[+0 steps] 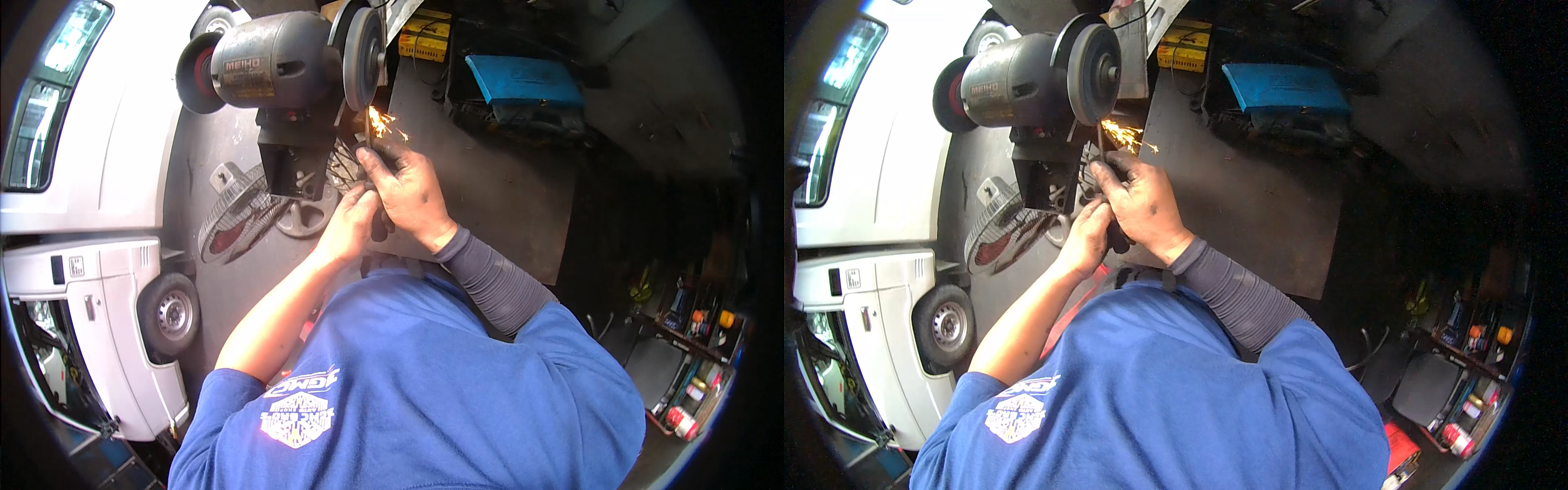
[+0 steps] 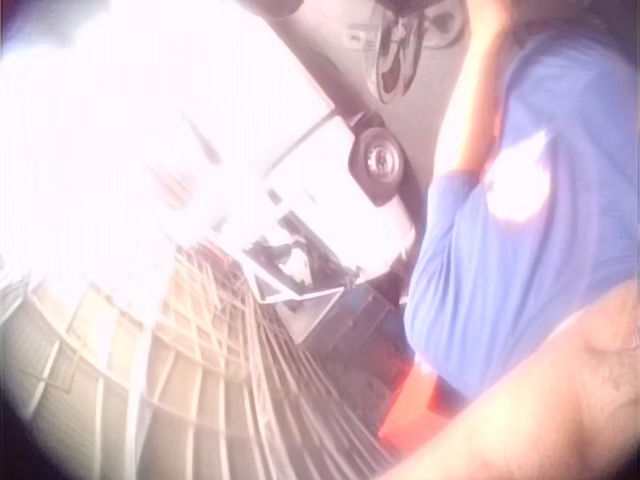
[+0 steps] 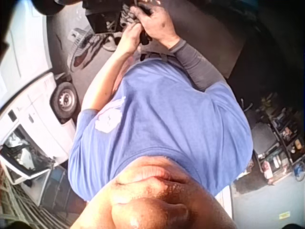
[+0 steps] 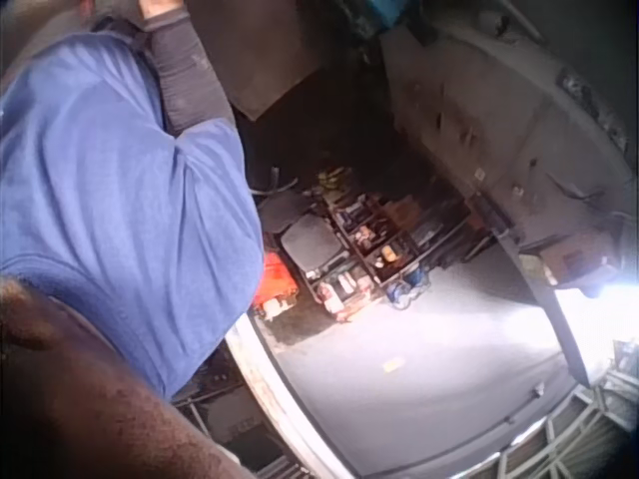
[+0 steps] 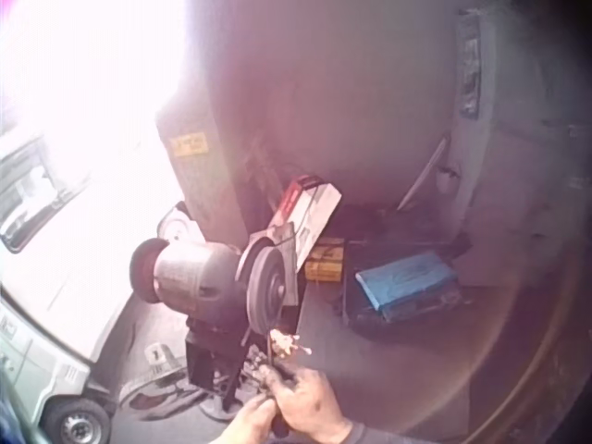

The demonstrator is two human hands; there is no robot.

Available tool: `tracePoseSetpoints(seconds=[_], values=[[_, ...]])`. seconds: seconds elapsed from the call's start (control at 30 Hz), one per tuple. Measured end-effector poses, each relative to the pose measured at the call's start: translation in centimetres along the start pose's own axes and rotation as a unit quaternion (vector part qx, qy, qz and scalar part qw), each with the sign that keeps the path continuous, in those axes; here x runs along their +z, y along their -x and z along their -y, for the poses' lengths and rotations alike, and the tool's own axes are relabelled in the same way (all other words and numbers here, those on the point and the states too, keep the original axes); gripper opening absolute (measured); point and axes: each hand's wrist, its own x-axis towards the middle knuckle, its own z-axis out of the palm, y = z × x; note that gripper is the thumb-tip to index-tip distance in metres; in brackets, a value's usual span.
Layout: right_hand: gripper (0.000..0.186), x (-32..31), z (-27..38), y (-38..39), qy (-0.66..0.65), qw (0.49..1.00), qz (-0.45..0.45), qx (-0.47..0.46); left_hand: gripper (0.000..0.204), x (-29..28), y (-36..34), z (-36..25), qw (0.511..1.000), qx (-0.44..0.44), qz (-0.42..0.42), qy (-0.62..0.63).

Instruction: The person sits on the floor and uses a hammer to strike a metal part. They then walk to a bench grinder and grind a small metal piece, producing sparks.

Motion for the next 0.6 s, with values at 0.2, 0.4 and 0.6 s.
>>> tracePoseSetpoints(seconds=[0.2,0.4,0.6], values=[[0.029,0.6,1.1,0.2,0.013,0.999,-0.012,0.042,0.035,-1.6,-0.5,-0.1,0.999,-0.003,0.040,-0.007],[0.030,1.0,1.5,-0.4,0.066,0.996,-0.049,0.030,0.037,-2.0,-1.5,-0.3,0.992,-0.043,0.096,0.070],[0.030,0.9,2.5,-0.6,0.073,0.995,-0.049,0.054,0.040,-1.7,-1.6,-1.1,0.990,-0.021,0.116,0.080]])
